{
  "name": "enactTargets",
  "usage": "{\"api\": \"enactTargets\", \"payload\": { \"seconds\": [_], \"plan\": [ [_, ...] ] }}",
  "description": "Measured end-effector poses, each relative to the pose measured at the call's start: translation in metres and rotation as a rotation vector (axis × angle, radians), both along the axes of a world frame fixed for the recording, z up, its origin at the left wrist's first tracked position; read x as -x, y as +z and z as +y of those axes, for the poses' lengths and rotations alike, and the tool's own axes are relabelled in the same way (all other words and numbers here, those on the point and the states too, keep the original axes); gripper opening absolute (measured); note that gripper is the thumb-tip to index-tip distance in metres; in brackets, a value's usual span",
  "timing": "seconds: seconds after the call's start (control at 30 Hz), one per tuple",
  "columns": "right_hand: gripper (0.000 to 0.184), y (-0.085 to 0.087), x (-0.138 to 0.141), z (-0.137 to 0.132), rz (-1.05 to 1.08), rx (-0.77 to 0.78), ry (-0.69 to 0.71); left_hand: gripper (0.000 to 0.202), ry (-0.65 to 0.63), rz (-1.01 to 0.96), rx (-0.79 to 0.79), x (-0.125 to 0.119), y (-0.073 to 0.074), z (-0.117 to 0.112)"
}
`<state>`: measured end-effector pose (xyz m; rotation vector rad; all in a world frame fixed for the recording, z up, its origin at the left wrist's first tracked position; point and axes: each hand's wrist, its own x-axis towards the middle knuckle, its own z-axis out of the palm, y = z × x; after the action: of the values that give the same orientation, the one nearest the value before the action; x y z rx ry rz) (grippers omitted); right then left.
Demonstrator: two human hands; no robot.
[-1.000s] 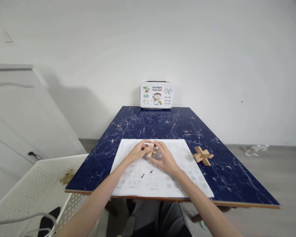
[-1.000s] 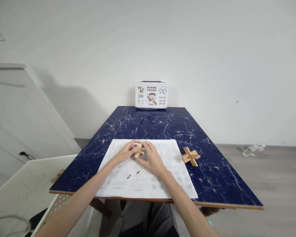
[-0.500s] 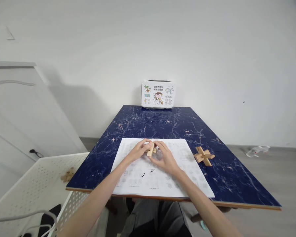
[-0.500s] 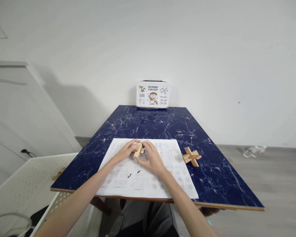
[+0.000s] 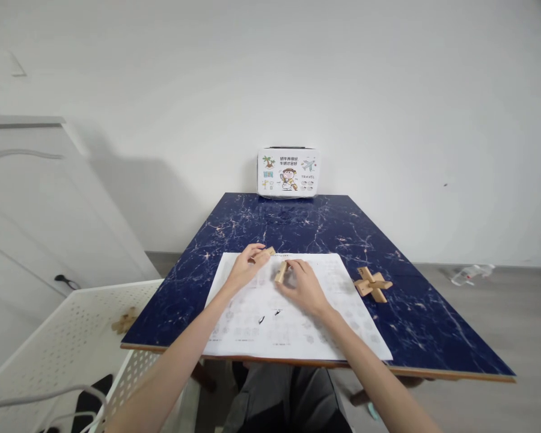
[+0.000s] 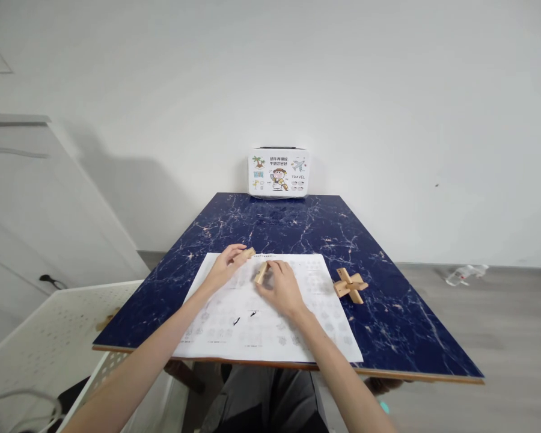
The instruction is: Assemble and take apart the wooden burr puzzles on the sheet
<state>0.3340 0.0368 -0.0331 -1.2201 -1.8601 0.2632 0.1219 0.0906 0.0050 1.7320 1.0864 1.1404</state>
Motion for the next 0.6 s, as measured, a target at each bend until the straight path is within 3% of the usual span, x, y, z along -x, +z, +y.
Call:
{"api": "enactTargets", "payload": {
  "seconds": [0.17, 0.33, 0.6],
  "plan": [
    [0.053, -0.005, -0.001, 0.003, 0.039, -0.002, -0.045, 0.063, -0.048, 0.181, -0.114, -0.003, 0.000, -0.007],
    [0.034, 0.003, -0.002, 0.000, 0.161, 0.007, 0.004, 0.067, -0.080, 0.270, -0.205, -0.005, 0.001, -0.013],
    [0.031, 0.003, -0.002, 0.003, 0.203, 0.089, 0.032, 0.061, -0.146, 0.356, -0.322, -0.007, 0.005, -0.020]
  ]
}}
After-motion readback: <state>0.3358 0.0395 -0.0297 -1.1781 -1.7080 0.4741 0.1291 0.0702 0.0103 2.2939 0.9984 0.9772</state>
